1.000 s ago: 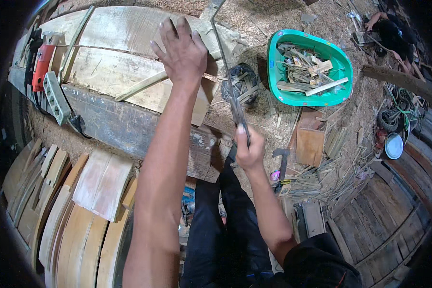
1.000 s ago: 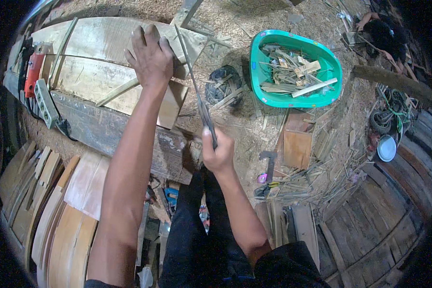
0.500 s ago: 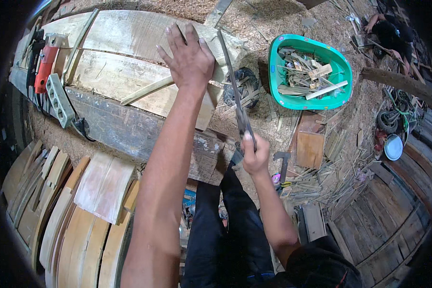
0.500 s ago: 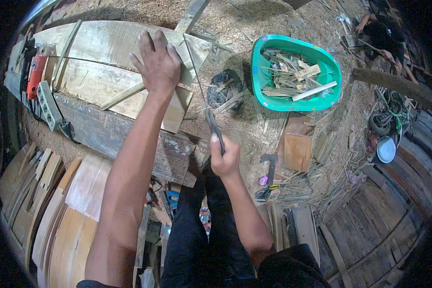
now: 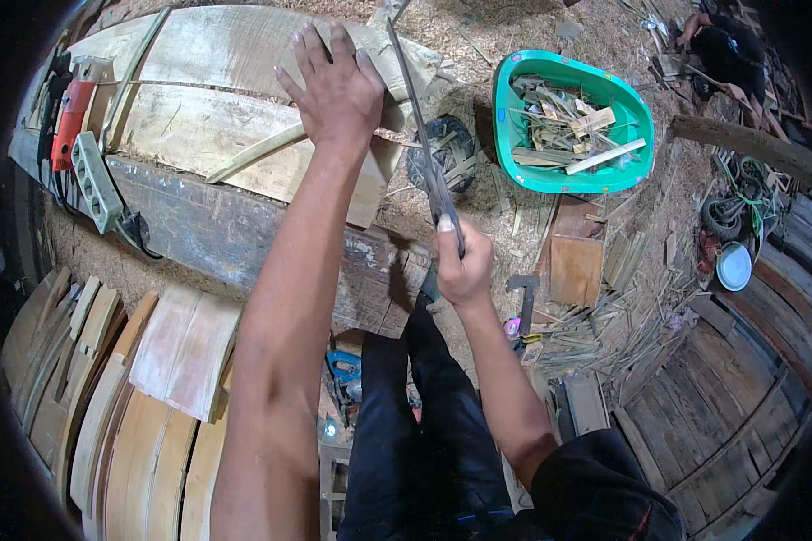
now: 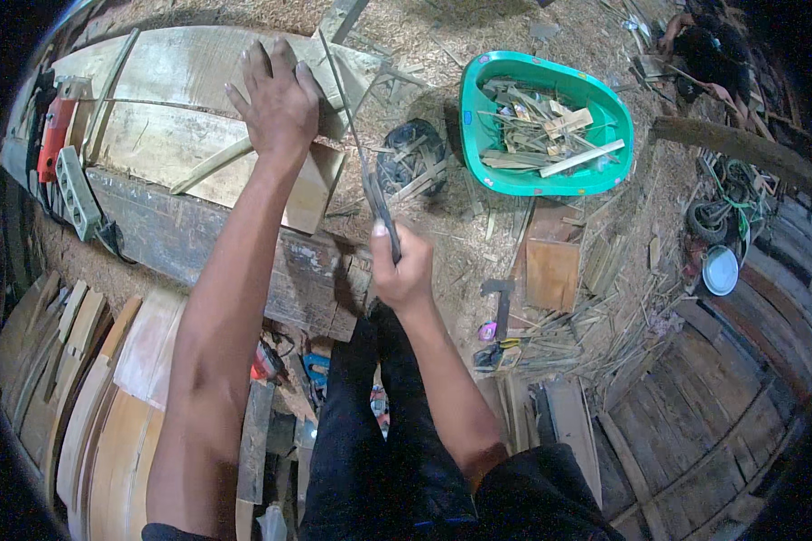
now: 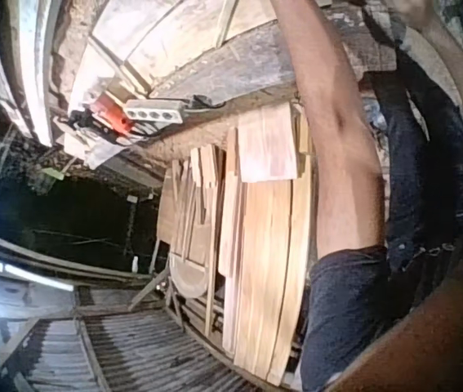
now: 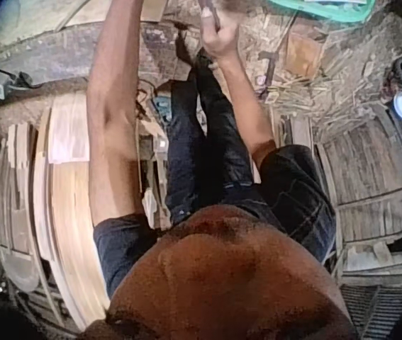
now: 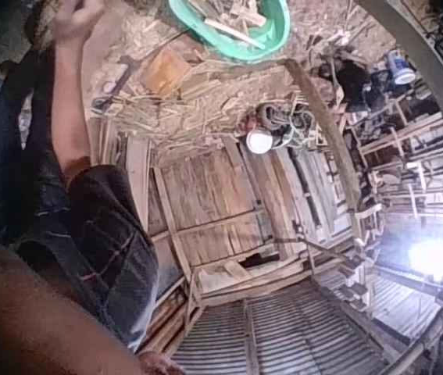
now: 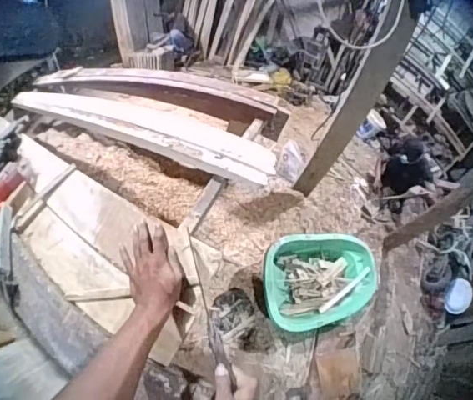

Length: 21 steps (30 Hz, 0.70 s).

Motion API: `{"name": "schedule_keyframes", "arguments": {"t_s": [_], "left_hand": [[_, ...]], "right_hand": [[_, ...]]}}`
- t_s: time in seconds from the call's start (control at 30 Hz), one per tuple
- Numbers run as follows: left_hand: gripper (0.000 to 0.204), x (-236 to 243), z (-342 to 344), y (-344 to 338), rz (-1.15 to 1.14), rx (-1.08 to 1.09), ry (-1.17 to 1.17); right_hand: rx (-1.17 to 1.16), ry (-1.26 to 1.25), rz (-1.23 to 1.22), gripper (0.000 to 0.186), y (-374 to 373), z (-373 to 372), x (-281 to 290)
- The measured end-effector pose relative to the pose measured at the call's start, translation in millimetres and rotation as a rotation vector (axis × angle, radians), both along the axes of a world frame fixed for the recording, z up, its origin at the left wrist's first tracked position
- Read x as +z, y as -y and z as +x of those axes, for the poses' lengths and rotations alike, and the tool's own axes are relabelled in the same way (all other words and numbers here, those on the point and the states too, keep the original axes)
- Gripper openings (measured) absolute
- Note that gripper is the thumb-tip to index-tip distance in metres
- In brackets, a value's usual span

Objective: Cutting and assembling small wooden strips to create a miniature fence structure.

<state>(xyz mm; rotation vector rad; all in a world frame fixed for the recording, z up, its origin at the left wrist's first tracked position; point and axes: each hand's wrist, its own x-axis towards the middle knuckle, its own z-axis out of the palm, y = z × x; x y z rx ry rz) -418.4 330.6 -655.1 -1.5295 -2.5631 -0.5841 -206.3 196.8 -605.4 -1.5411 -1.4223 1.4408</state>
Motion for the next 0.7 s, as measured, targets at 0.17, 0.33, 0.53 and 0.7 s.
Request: {"name": "schedule_keyframes", "arguments": {"t_s": [0.17,0.33,0.53,0.7], "left_hand": [[0.049,-5.5,1.2,1.5,0.037,0.010,0.011],[0.050,-1.0,-0.2,1.2,0.017,0.008,0.006],[0.050,-2.6,2.7,1.3,0.021,0.014,0.025],[0.050,-0.7,-1.2,3.2,0.013,0.011,0.011]], "right_hand": [[0.026,0.033,0.023,0.039,24.7,13.0,-0.9],[-0.003,-0.005,0.041,0.040,2.6,-1.1,-4.0],[-0.006,0.003,-0.017,0.040,10.5,8.8,-1.4],[-0.019,-0.011,0.003,0.040,16.9,5.4,-1.1]]}}
